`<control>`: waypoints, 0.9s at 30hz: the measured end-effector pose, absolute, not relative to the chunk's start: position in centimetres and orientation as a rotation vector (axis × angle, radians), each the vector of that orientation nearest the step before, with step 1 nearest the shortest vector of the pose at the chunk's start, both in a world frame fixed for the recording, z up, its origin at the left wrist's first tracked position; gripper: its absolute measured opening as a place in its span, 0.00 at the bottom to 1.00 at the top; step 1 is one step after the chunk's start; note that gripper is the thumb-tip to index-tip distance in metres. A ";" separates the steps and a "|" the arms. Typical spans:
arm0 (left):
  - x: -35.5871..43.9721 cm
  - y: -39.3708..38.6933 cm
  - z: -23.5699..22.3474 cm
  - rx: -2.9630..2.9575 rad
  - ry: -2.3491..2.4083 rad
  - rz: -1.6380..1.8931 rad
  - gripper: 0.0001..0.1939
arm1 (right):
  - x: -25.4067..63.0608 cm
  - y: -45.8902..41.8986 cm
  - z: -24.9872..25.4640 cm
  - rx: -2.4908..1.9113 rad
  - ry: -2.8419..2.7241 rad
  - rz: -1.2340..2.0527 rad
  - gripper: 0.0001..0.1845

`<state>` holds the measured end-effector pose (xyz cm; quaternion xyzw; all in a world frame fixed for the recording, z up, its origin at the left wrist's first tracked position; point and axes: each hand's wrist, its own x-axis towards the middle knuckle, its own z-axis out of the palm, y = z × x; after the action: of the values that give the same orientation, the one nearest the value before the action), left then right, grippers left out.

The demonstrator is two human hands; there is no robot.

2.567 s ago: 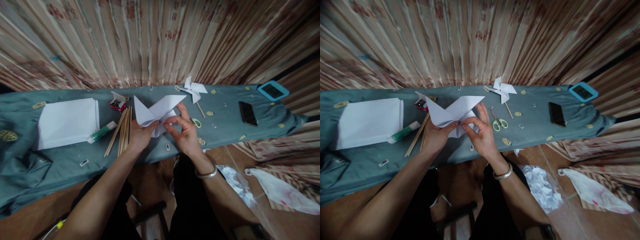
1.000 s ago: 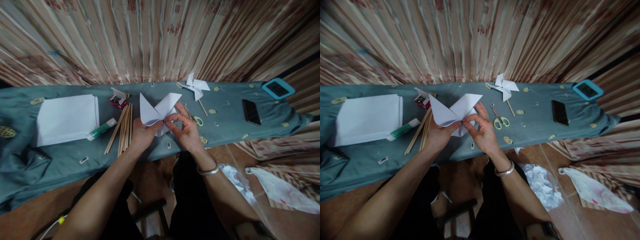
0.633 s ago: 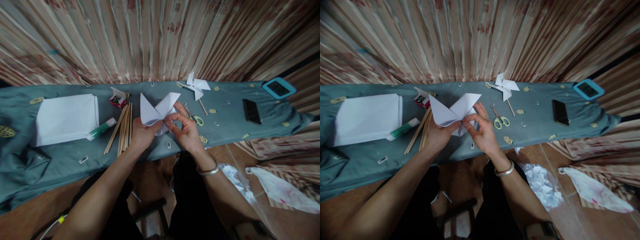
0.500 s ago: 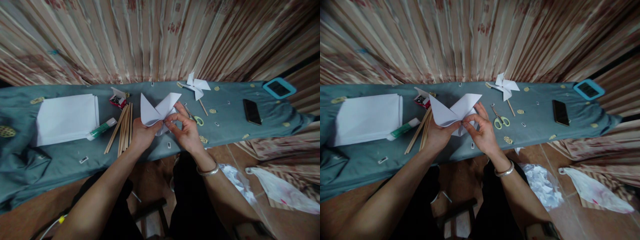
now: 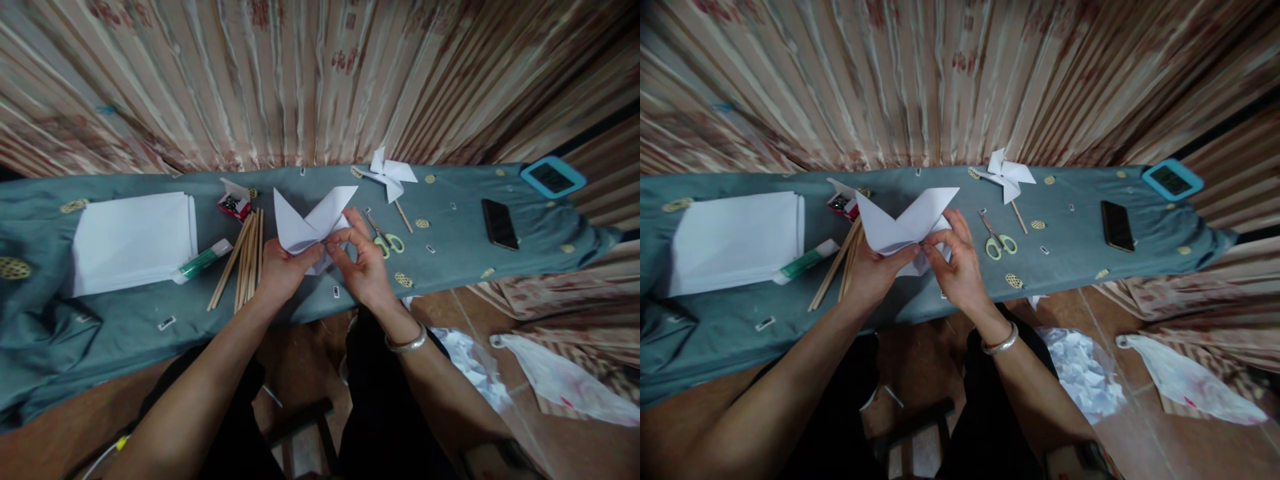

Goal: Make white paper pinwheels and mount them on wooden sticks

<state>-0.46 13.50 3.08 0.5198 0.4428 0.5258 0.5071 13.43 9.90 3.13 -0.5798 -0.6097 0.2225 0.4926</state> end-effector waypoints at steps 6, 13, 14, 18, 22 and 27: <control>-0.7 13.5 2.9 1.161 1.053 1.309 0.12 | 13.3 10.1 2.6 -1.390 -1.437 0.598 0.04; -1.1 13.6 2.6 1.175 1.050 1.298 0.13 | 13.2 10.1 2.8 -1.371 -1.390 0.603 0.03; -1.1 13.6 2.5 1.187 1.060 1.297 0.13 | 13.2 10.1 2.9 -1.375 -1.378 0.599 0.04; -1.2 13.7 2.4 1.237 1.080 1.291 0.13 | 13.3 10.1 2.8 -1.398 -1.309 0.552 0.12; -1.2 13.7 2.3 1.246 1.079 1.288 0.13 | 13.4 10.3 2.4 -1.412 -1.265 0.567 0.23; -1.3 13.6 2.2 1.234 1.078 1.264 0.13 | 13.9 10.3 2.7 -1.310 -1.217 0.782 0.42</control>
<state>-1.32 13.61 2.17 0.5128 0.4479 0.5251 0.5106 13.87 10.29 2.71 -0.5559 -0.5164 0.3319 0.5605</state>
